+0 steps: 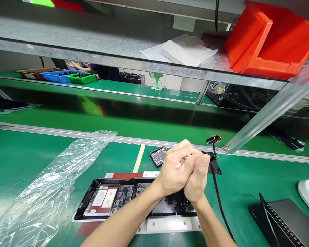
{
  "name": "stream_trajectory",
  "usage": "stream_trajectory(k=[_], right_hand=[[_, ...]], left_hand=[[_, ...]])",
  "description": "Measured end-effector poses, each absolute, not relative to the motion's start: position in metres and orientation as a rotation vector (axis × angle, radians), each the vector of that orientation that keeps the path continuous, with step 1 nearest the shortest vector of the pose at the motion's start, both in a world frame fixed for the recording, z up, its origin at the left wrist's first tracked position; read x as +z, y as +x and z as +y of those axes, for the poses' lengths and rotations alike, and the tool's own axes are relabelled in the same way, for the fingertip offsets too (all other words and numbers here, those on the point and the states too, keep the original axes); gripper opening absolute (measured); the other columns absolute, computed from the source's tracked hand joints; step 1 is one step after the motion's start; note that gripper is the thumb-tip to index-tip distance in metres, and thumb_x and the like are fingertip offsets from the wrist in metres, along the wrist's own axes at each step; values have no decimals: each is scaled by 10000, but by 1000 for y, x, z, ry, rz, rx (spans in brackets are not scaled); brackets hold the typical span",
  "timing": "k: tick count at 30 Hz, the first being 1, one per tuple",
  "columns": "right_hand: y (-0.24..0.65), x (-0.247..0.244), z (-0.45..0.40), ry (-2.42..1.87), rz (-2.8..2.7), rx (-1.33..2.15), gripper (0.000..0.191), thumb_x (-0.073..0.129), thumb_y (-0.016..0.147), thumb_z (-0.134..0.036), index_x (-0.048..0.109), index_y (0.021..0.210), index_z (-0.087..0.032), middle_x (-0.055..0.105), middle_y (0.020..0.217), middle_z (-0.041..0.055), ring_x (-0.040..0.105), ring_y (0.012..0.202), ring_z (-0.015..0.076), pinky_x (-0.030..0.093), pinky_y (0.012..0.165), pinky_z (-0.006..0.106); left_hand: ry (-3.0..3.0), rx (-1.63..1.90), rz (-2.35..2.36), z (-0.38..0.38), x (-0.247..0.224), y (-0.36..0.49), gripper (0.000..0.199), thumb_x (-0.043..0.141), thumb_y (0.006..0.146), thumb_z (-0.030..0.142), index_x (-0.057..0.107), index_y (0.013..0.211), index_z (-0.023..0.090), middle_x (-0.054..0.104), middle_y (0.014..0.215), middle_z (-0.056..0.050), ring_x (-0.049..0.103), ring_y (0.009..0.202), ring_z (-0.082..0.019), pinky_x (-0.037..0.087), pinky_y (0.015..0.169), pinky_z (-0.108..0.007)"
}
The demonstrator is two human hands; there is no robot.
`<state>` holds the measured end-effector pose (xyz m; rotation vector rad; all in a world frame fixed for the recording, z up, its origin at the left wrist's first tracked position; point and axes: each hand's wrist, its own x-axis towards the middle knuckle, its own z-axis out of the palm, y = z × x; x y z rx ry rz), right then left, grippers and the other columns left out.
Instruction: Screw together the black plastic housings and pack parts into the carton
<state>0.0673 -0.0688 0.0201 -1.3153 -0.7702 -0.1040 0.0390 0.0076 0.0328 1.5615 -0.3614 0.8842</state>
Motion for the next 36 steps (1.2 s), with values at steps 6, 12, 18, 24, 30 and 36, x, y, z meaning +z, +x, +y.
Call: stream_trajectory(k=[6, 12, 18, 24, 30, 36], right_hand=[[67, 20, -69, -1317, -784, -117, 581, 273, 1027, -630, 502, 698, -209, 461, 607, -10, 451, 583, 142, 356, 559, 313], [68, 20, -69, -1316, -778, -115, 582, 278, 1024, -633, 503, 696, -209, 451, 594, -14, 438, 567, 138, 345, 553, 313], [68, 20, -68, -1306, -778, -92, 583, 281, 1019, -645, 497, 698, -209, 466, 581, -15, 447, 558, 138, 351, 552, 312], [67, 23, -69, -1313, -779, -144, 591, 283, 1026, -632, 485, 666, -209, 459, 593, -13, 449, 579, 134, 362, 552, 304], [67, 23, -68, -1307, -772, -120, 591, 279, 1021, -642, 494, 677, -211, 489, 600, -2, 474, 586, 144, 389, 558, 306], [65, 22, -70, -1292, -754, -130, 577, 318, 1019, -631, 504, 667, -213, 533, 643, 16, 525, 615, 151, 448, 562, 294]], left_hand=[[1554, 882, -361, 8, 32, 40, 330, 572, 1024, 408, 755, 887, 170, 661, 816, -63, 587, 775, -175, 456, 710, -306], [1545, 892, -370, 8, 33, 40, 318, 577, 1021, 401, 757, 897, 171, 662, 816, -63, 589, 767, -176, 462, 702, -307], [1541, 881, -368, 8, 33, 39, 323, 579, 1020, 405, 758, 892, 168, 671, 821, -69, 591, 777, -183, 462, 709, -319], [1541, 881, -369, 7, 33, 38, 318, 578, 1021, 399, 763, 904, 168, 674, 827, -70, 590, 770, -180, 463, 705, -320], [1545, 881, -369, 6, 33, 39, 316, 582, 1019, 404, 766, 907, 173, 667, 821, -65, 590, 775, -180, 463, 704, -319], [1543, 877, -375, 6, 33, 38, 344, 560, 1028, 422, 767, 914, 173, 655, 818, -64, 583, 773, -180, 458, 706, -322]])
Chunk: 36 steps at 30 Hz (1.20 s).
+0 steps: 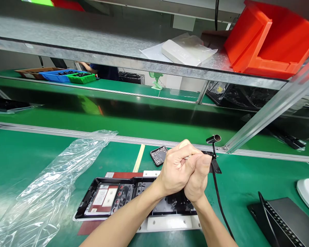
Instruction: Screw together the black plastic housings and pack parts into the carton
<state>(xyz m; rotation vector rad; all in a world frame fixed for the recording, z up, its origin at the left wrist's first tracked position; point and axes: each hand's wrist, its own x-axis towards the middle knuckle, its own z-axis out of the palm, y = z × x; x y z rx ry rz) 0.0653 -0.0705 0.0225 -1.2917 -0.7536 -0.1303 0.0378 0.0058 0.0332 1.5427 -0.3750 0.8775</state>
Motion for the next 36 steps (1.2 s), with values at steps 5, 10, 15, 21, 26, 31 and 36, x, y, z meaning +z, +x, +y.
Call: stream_trajectory(k=[5, 10, 15, 21, 26, 31, 36], right_hand=[[65, 24, -70, -1298, -755, -117, 585, 305, 1018, -640, 506, 674, -213, 533, 629, 16, 520, 603, 154, 455, 560, 299], [65, 24, -69, -1301, -762, -129, 598, 290, 1023, -639, 503, 666, -208, 526, 607, 5, 510, 580, 142, 422, 540, 292], [65, 25, -68, -1305, -762, -134, 596, 287, 1025, -630, 497, 661, -207, 517, 615, 5, 506, 580, 143, 419, 527, 291], [66, 23, -68, -1300, -764, -153, 581, 300, 1029, -611, 495, 660, -206, 532, 656, 11, 512, 587, 140, 424, 523, 292], [66, 22, -69, -1291, -768, -146, 564, 295, 1036, -596, 492, 674, -210, 520, 641, 3, 509, 584, 138, 426, 529, 286], [65, 24, -68, -1297, -757, -120, 562, 297, 1020, -626, 487, 684, -217, 527, 660, 18, 522, 618, 159, 461, 557, 300], [66, 23, -68, -1314, -753, -131, 567, 288, 1025, -618, 485, 677, -216, 500, 607, 2, 496, 583, 151, 418, 543, 304]], left_hand=[[1542, 883, -375, 6, 34, 39, 340, 557, 1030, 411, 766, 908, 172, 649, 816, -63, 577, 771, -177, 454, 701, -319], [1540, 885, -372, 7, 33, 39, 335, 559, 1028, 403, 761, 896, 171, 642, 802, -59, 570, 762, -174, 449, 692, -311], [1553, 892, -362, 7, 34, 39, 327, 563, 1025, 394, 754, 875, 175, 628, 785, -51, 558, 744, -167, 440, 678, -301], [1563, 887, -355, 7, 34, 39, 359, 549, 1028, 433, 748, 871, 180, 624, 783, -52, 560, 741, -170, 450, 679, -302], [1564, 888, -360, 7, 34, 39, 359, 544, 1032, 428, 744, 870, 177, 620, 785, -52, 560, 742, -168, 446, 678, -299], [1556, 885, -362, 7, 33, 40, 340, 559, 1027, 418, 748, 880, 177, 647, 812, -62, 573, 765, -176, 449, 696, -307], [1553, 881, -360, 7, 31, 40, 344, 558, 1026, 426, 750, 882, 180, 651, 810, -63, 570, 763, -178, 449, 695, -313]])
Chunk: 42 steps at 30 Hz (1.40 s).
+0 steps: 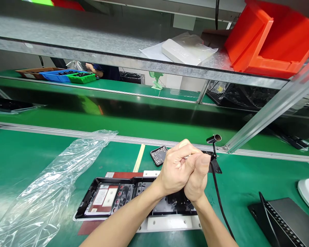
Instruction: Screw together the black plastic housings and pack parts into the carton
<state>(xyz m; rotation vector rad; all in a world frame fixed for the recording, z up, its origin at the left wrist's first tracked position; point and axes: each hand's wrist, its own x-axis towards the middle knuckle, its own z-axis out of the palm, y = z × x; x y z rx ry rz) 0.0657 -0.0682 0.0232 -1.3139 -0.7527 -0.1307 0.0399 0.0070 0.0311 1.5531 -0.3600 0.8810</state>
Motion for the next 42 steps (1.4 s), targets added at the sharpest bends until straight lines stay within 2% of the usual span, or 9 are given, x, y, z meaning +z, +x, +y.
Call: stream_trajectory(k=[5, 14, 24, 33, 42], right_hand=[[66, 23, -69, -1298, -755, -143, 568, 303, 1025, -615, 477, 663, -213, 507, 646, 2, 485, 585, 138, 404, 538, 299], [65, 23, -68, -1304, -755, -121, 556, 291, 1024, -623, 458, 678, -221, 439, 588, -11, 422, 556, 141, 341, 518, 307], [66, 23, -68, -1327, -776, -106, 579, 260, 1024, -623, 496, 690, -214, 477, 614, 3, 462, 590, 155, 375, 566, 320], [64, 25, -68, -1319, -781, -143, 576, 293, 1028, -608, 479, 658, -209, 506, 628, 6, 497, 592, 146, 400, 549, 301], [65, 22, -68, -1301, -773, -145, 555, 300, 1035, -589, 465, 666, -208, 476, 632, -3, 462, 599, 134, 383, 542, 286]], left_hand=[[1551, 884, -356, 6, 31, 39, 343, 553, 1026, 414, 737, 864, 174, 652, 812, -65, 568, 761, -179, 447, 690, -315], [1544, 888, -360, 7, 32, 39, 329, 565, 1022, 412, 739, 868, 179, 654, 804, -62, 564, 751, -179, 449, 686, -317], [1542, 882, -356, 6, 32, 38, 299, 581, 1016, 399, 758, 896, 190, 672, 817, -63, 589, 774, -186, 469, 706, -321], [1541, 892, -356, 7, 31, 38, 328, 571, 1019, 426, 755, 890, 188, 667, 826, -69, 586, 766, -184, 468, 696, -321], [1535, 889, -362, 7, 31, 39, 330, 574, 1019, 427, 760, 898, 183, 671, 826, -71, 589, 773, -187, 457, 699, -326]])
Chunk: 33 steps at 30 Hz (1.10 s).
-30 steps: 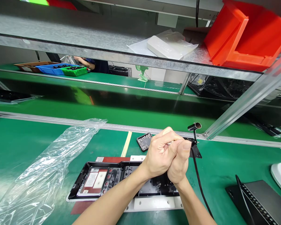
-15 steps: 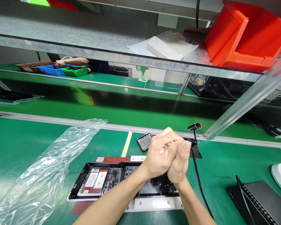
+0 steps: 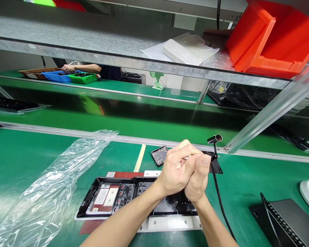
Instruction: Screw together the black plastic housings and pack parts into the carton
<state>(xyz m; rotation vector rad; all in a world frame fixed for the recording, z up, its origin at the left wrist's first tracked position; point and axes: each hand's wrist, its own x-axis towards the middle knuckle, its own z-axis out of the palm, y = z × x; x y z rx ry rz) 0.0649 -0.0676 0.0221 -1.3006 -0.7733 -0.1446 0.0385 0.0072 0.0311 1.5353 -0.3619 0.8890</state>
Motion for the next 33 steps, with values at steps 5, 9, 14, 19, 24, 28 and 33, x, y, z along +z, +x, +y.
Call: stream_trajectory(k=[5, 9, 14, 19, 24, 28, 33], right_hand=[[64, 22, -68, -1299, -777, -144, 561, 293, 1037, -586, 471, 662, -208, 483, 636, 3, 467, 609, 139, 384, 538, 283], [63, 25, -68, -1300, -785, -156, 563, 301, 1031, -590, 475, 655, -210, 481, 652, 9, 460, 599, 143, 405, 548, 290], [63, 26, -67, -1266, -805, -118, 546, 306, 1033, -579, 479, 666, -213, 448, 683, 11, 438, 619, 143, 403, 566, 289], [63, 26, -67, -1268, -810, -115, 549, 302, 1030, -584, 504, 675, -217, 452, 690, 19, 448, 627, 157, 436, 589, 305], [64, 24, -67, -1286, -796, -124, 550, 305, 1029, -590, 509, 677, -220, 499, 671, 21, 490, 622, 164, 449, 579, 315], [63, 23, -68, -1288, -798, -128, 553, 310, 1032, -587, 479, 659, -216, 512, 643, 15, 513, 602, 156, 438, 560, 309], [62, 27, -68, -1277, -817, -125, 552, 297, 1037, -587, 469, 662, -220, 487, 639, 9, 524, 616, 153, 449, 578, 305]], left_hand=[[1530, 890, -360, 7, 31, 38, 324, 579, 1017, 418, 763, 898, 180, 670, 820, -70, 588, 769, -186, 457, 695, -324], [1526, 895, -357, 7, 30, 37, 309, 588, 1012, 410, 763, 902, 180, 664, 822, -66, 589, 767, -183, 457, 690, -318], [1529, 902, -356, 7, 29, 37, 270, 608, 1003, 373, 763, 901, 177, 651, 808, -57, 584, 757, -175, 455, 686, -313], [1522, 906, -357, 7, 30, 37, 302, 595, 1009, 400, 758, 892, 174, 653, 804, -60, 587, 756, -177, 459, 682, -313], [1525, 910, -359, 7, 29, 37, 310, 592, 1013, 404, 751, 881, 174, 655, 811, -63, 592, 757, -176, 460, 685, -314], [1525, 904, -364, 7, 29, 38, 320, 580, 1018, 415, 751, 886, 178, 652, 815, -62, 594, 764, -177, 463, 692, -318], [1535, 913, -365, 7, 28, 38, 296, 589, 1015, 392, 741, 874, 182, 657, 819, -57, 593, 763, -174, 470, 690, -314]])
